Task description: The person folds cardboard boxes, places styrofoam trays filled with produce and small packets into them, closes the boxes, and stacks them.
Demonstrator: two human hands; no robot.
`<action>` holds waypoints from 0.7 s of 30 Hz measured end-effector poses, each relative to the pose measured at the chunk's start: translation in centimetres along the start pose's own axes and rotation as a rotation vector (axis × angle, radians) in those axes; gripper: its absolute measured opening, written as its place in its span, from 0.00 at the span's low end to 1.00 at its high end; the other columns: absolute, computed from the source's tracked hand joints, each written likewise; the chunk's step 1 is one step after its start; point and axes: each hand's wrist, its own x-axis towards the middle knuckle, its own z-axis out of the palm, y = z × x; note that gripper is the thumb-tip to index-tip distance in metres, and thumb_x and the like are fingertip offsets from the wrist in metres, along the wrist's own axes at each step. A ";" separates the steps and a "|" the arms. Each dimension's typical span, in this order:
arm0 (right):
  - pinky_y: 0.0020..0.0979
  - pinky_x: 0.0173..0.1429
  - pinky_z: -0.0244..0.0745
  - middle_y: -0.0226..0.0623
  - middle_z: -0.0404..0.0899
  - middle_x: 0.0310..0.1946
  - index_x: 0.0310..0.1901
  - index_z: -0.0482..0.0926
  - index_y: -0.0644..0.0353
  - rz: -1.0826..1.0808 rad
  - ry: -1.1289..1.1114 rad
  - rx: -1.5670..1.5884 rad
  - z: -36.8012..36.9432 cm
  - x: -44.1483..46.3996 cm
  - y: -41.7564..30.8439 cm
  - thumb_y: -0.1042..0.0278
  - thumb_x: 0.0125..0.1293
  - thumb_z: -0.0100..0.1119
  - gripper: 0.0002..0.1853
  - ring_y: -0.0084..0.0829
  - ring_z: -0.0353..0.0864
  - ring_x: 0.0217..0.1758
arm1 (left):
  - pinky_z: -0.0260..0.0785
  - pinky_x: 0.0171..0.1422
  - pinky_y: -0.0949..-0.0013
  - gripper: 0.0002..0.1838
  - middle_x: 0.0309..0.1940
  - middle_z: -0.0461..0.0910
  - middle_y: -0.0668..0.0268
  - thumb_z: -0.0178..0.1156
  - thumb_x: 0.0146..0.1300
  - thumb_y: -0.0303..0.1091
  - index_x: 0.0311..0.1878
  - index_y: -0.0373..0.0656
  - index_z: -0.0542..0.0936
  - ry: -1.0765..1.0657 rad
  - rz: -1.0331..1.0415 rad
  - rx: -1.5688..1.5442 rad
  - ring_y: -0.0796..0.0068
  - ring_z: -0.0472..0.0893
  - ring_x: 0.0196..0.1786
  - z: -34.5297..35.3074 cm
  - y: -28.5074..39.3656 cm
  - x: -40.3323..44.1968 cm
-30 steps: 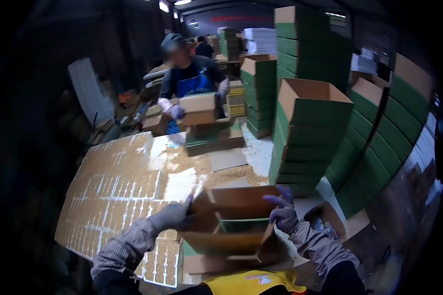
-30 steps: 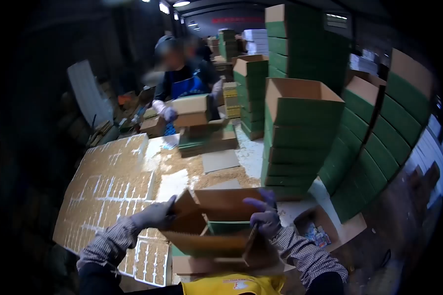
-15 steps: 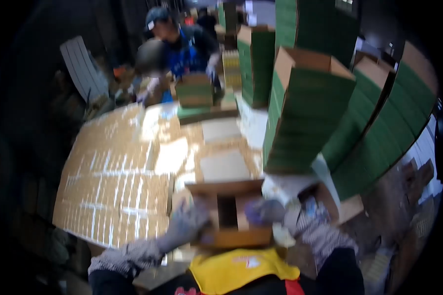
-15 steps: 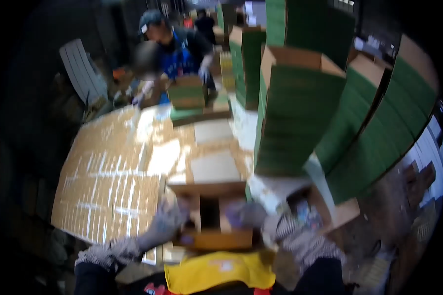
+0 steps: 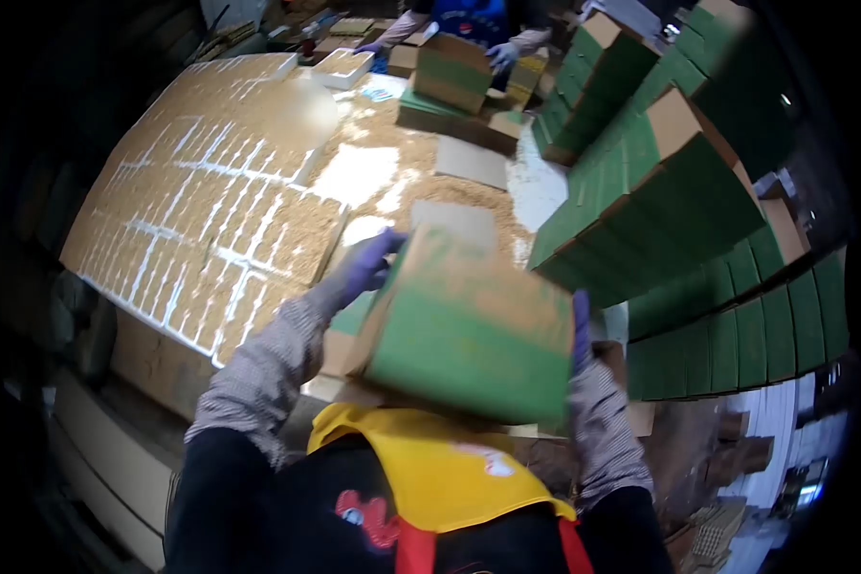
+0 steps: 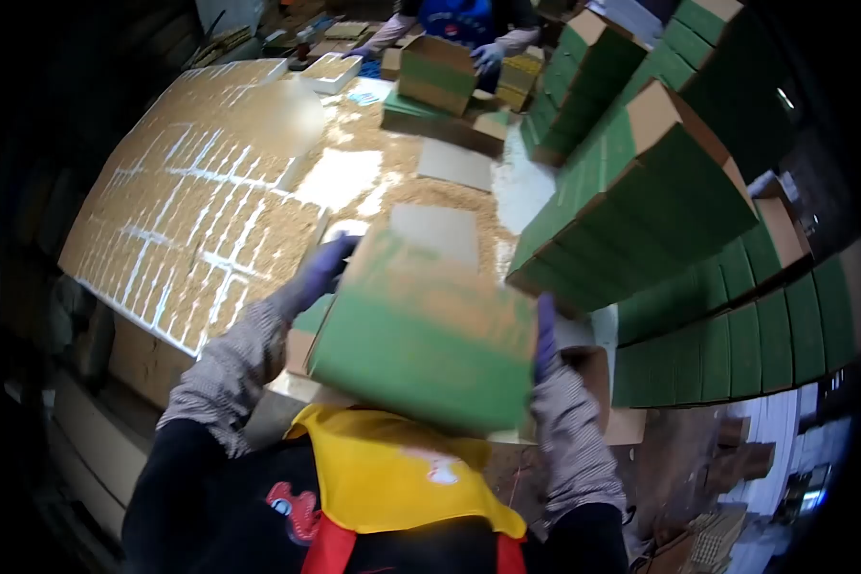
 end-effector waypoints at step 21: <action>0.28 0.65 0.61 0.39 0.70 0.57 0.66 0.63 0.58 -0.239 0.270 -1.057 -5.3 7.1 4.1 0.58 0.76 0.43 0.22 0.29 0.68 0.59 | 0.77 0.55 0.57 0.28 0.54 0.75 0.49 0.54 0.62 0.29 0.64 0.28 0.63 0.945 0.082 -0.644 0.53 0.81 0.49 -22.1 -29.9 -20.0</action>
